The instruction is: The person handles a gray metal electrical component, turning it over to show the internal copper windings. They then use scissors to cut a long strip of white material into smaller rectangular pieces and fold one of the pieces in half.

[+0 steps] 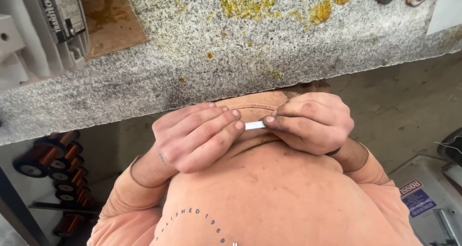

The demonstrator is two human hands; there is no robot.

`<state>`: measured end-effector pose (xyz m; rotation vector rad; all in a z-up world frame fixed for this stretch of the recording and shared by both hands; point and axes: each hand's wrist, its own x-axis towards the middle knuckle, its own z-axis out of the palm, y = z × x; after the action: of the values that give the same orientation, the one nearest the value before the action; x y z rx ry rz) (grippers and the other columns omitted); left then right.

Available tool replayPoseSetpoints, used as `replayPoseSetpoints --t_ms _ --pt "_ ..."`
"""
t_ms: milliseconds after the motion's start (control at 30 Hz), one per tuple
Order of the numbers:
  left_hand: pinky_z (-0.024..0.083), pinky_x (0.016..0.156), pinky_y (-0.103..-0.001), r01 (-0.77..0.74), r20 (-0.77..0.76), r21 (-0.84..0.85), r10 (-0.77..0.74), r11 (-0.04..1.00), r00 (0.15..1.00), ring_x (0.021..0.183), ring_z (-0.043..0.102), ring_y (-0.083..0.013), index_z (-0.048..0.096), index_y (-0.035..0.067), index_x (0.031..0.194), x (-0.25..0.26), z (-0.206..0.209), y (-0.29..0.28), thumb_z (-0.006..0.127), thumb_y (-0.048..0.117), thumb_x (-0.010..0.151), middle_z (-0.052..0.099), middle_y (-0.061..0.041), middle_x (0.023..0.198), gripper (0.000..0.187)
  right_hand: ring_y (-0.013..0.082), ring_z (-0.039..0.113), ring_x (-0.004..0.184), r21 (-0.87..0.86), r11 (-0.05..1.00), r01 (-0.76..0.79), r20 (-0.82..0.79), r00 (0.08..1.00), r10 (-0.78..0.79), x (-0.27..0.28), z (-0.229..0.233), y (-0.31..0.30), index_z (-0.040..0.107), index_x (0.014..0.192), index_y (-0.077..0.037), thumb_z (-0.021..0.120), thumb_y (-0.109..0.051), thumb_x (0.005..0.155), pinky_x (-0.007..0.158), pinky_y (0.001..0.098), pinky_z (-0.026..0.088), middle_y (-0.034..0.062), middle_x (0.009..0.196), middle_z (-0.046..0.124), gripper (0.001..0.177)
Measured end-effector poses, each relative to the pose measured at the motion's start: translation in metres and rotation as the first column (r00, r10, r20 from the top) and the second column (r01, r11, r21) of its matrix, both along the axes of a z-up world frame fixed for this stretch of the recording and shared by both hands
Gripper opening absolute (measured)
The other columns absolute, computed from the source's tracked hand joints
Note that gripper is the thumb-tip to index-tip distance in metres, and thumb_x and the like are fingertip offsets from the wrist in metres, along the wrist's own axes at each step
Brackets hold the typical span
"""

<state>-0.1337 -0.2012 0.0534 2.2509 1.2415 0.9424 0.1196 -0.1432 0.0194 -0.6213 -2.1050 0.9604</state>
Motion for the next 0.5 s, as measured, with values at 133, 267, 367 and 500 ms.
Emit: replayPoseSetpoints --t_ms 133,267,367,500 --pt "0.064 0.087 -0.035 -0.005 -0.047 -0.036 0.003 0.999 0.999 0.097 0.076 -0.0201 0.075 0.004 0.097 -0.007 0.006 -0.004 0.081 0.009 0.095 0.077 -0.008 0.101 0.008 0.0209 0.071 0.072 0.031 0.999 -0.004 0.033 0.999 0.003 0.001 0.000 -0.001 0.075 0.084 -0.002 0.090 0.001 0.077 0.062 0.0313 0.057 0.0079 0.080 0.069 0.017" --pt "0.064 0.088 -0.036 -0.024 -0.056 -0.059 0.021 0.998 0.998 0.096 0.077 -0.0214 0.075 0.003 0.097 -0.011 0.006 -0.008 0.077 0.005 0.094 0.077 -0.010 0.100 0.005 0.0206 0.073 0.073 0.038 0.999 -0.014 0.044 0.999 0.013 0.004 0.000 -0.001 0.075 0.085 -0.003 0.090 0.000 0.077 0.062 0.0314 0.058 0.0078 0.081 0.070 0.017" --pt "0.065 0.084 -0.034 -0.040 -0.006 -0.047 0.040 0.998 0.999 0.092 0.078 -0.0206 0.075 0.001 0.099 -0.013 0.000 -0.011 0.078 0.003 0.091 0.077 -0.009 0.098 0.009 0.0202 0.070 0.069 0.059 0.998 0.015 0.100 0.995 -0.021 0.017 -0.004 -0.005 0.074 0.081 -0.004 0.094 -0.005 0.077 0.058 0.0319 0.055 0.0070 0.077 0.067 0.021" --pt "0.065 0.079 -0.030 -0.359 0.120 -0.139 0.375 0.923 0.919 0.093 0.080 -0.0210 0.070 0.001 0.099 -0.018 -0.037 -0.032 0.079 -0.008 0.096 0.077 -0.007 0.098 0.013 0.0212 0.068 0.071 -0.110 0.958 0.265 0.233 0.944 -0.234 0.032 -0.018 -0.019 0.068 0.082 -0.004 0.097 -0.013 0.078 0.062 0.0312 0.054 0.0098 0.081 0.070 0.030"
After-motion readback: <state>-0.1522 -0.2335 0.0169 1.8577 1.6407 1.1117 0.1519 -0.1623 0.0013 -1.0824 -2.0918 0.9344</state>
